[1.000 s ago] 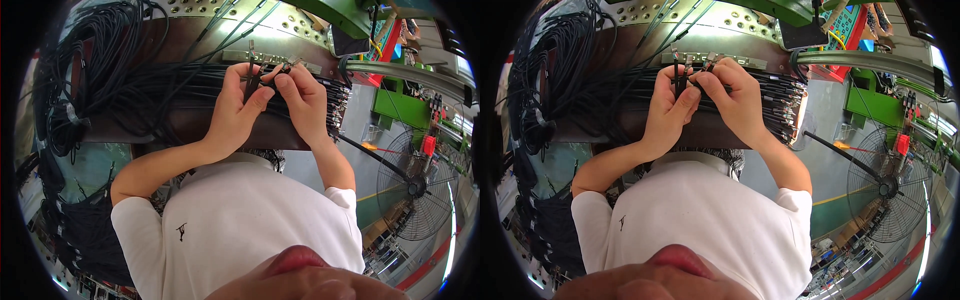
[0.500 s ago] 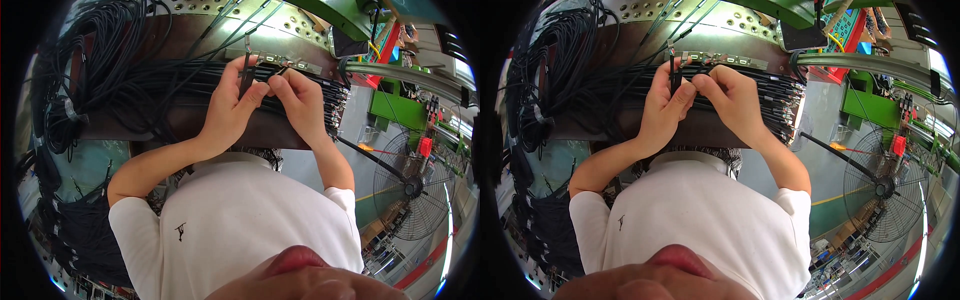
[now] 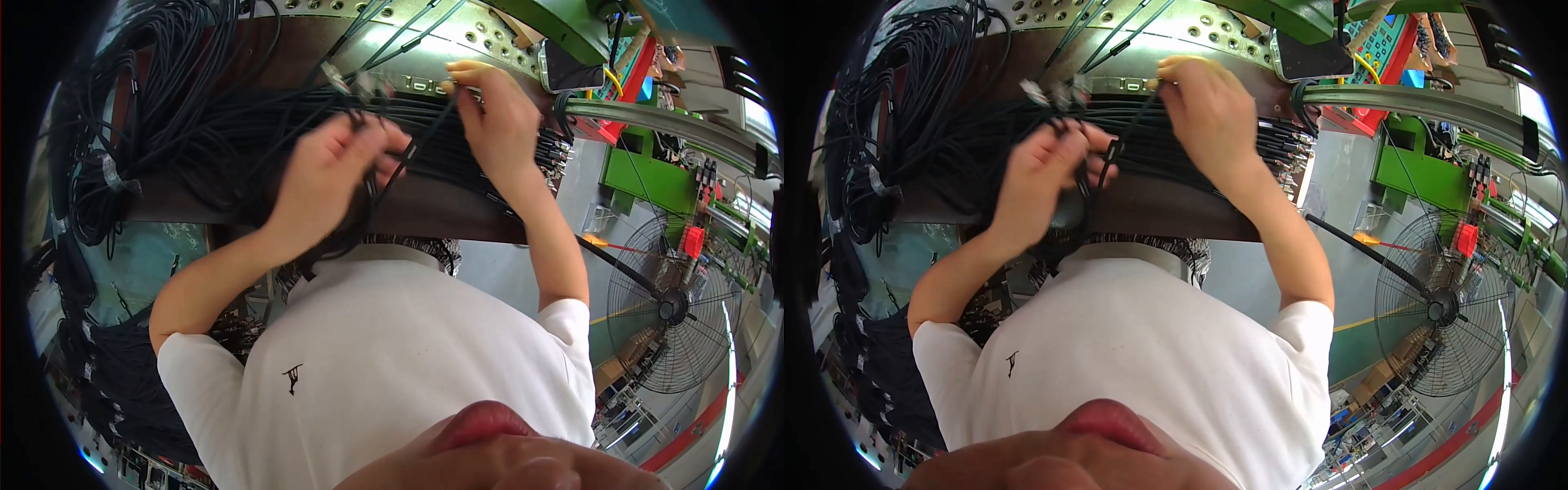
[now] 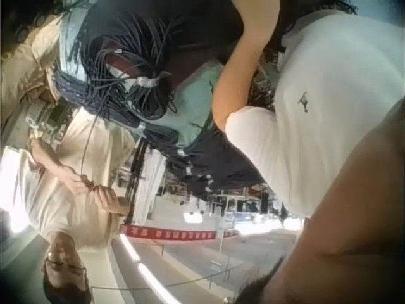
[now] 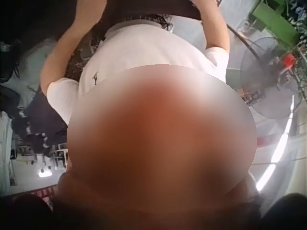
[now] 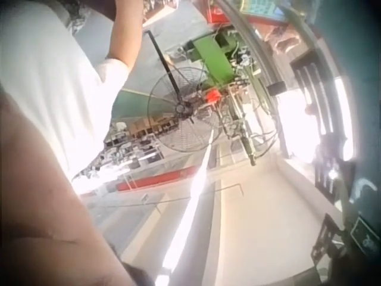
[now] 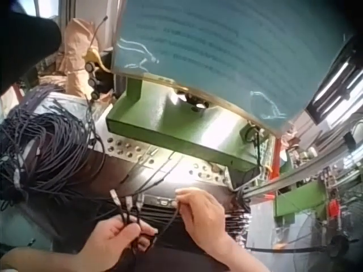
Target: The person is assembling and testing cable harnesses by plugging connectors into a testing fixture at a factory workbench.
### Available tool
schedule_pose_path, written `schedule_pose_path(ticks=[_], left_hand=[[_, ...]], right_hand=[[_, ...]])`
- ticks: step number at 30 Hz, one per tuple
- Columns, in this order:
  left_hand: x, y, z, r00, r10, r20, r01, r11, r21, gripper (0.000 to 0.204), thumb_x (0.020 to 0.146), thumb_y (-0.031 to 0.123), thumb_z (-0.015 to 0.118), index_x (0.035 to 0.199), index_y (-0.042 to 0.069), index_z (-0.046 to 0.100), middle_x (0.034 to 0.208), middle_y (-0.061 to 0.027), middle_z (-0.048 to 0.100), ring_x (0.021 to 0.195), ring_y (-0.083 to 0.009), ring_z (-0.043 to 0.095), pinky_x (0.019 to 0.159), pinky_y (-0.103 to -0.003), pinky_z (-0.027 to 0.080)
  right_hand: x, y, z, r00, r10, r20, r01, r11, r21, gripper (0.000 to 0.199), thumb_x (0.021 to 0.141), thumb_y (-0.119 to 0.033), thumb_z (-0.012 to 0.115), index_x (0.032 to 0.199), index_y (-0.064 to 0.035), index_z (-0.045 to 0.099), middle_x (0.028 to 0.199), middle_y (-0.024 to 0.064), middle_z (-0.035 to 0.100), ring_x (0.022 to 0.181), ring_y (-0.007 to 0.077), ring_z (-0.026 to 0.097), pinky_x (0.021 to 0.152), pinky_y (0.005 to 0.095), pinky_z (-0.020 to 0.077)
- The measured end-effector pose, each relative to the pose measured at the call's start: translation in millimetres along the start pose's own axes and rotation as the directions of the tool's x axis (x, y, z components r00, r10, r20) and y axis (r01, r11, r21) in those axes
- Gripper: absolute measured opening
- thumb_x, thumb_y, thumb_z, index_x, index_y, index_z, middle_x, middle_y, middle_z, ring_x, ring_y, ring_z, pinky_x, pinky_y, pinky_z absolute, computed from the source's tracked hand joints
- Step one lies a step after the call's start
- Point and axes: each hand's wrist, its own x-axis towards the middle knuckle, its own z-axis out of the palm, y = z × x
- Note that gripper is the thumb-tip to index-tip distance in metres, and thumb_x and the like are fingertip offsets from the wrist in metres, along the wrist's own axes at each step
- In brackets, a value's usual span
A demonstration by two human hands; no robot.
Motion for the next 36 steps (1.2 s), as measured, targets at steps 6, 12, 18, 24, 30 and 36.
schedule_pose_path(ticks=[6,12,18,24,30,36], left_hand=[[-2.6,36.9,2.9,0.982,-0.019,0.188,0.043,0.992,-0.121,0.032,0.105,0.027,0.043,0.113,0.000,0.057,0.083,-0.0095,0.061,0.064,-0.0152,0.057,0.060,-0.025,0.049],[7.3,16.8,12.0,0.964,-0.156,0.217,0.197,0.963,-0.184,0.031,0.103,0.031,0.048,0.107,0.003,0.061,0.081,-0.0077,0.062,0.062,-0.0132,0.058,0.057,-0.025,0.049],[1.1,29.7,18.2,0.890,-0.317,0.326,0.341,0.940,-0.016,0.035,0.104,0.033,0.045,0.109,0.001,0.060,0.084,-0.0086,0.065,0.065,-0.0128,0.061,0.060,-0.024,0.049],[-0.2,31.7,9.0,0.973,-0.046,0.225,0.027,0.996,0.086,0.036,0.106,0.033,0.042,0.114,0.000,0.056,0.072,-0.0040,0.059,0.063,-0.0089,0.055,0.059,-0.021,0.044],[8.2,20.8,20.3,0.947,-0.093,0.308,0.116,0.992,-0.059,0.036,0.105,0.032,0.045,0.108,0.000,0.059,0.064,-0.0012,0.051,0.056,-0.0092,0.048,0.053,-0.023,0.041],[10.4,32.4,31.4,0.905,-0.216,0.368,0.243,0.970,-0.029,0.034,0.104,0.031,0.046,0.105,-0.001,0.059,0.062,-0.0008,0.051,0.052,-0.0087,0.047,0.052,-0.023,0.040]], right_hand=[[-0.9,-6.5,19.3,0.955,0.245,0.165,-0.288,0.899,0.329,0.018,0.078,0.000,0.069,0.091,-0.0047,0.058,0.096,0.0075,0.068,0.084,0.0289,0.065,0.068,0.0359,0.0527],[3.6,-6.6,0.2,0.996,-0.030,0.083,0.027,0.999,0.034,0.021,0.078,-0.005,0.070,0.097,-0.0089,0.062,0.098,0.0055,0.066,0.086,0.0271,0.065,0.070,0.0355,0.0524],[11.5,-5.0,-13.3,0.976,-0.196,0.090,0.202,0.978,-0.052,0.020,0.077,-0.003,0.071,0.096,-0.0086,0.065,0.101,0.0065,0.067,0.085,0.0277,0.065,0.069,0.0357,0.0523],[-10.2,0.4,1.4,0.964,0.239,0.118,-0.264,0.917,0.300,0.016,0.083,0.007,0.061,0.094,-0.0042,0.060,0.096,0.0082,0.069,0.077,0.0248,0.068,0.063,0.0320,0.0538],[-6.1,0.2,-2.1,0.968,0.181,0.176,-0.214,0.957,0.196,0.016,0.081,0.001,0.066,0.093,-0.0057,0.058,0.094,0.0077,0.067,0.084,0.0293,0.065,0.069,0.0365,0.0528],[12.5,-20.8,-33.2,0.953,-0.301,0.039,0.304,0.944,-0.126,0.025,0.071,-0.009,0.069,0.096,-0.0118,0.064,0.091,0.0041,0.057,0.086,0.0250,0.058,0.073,0.0354,0.0500]])
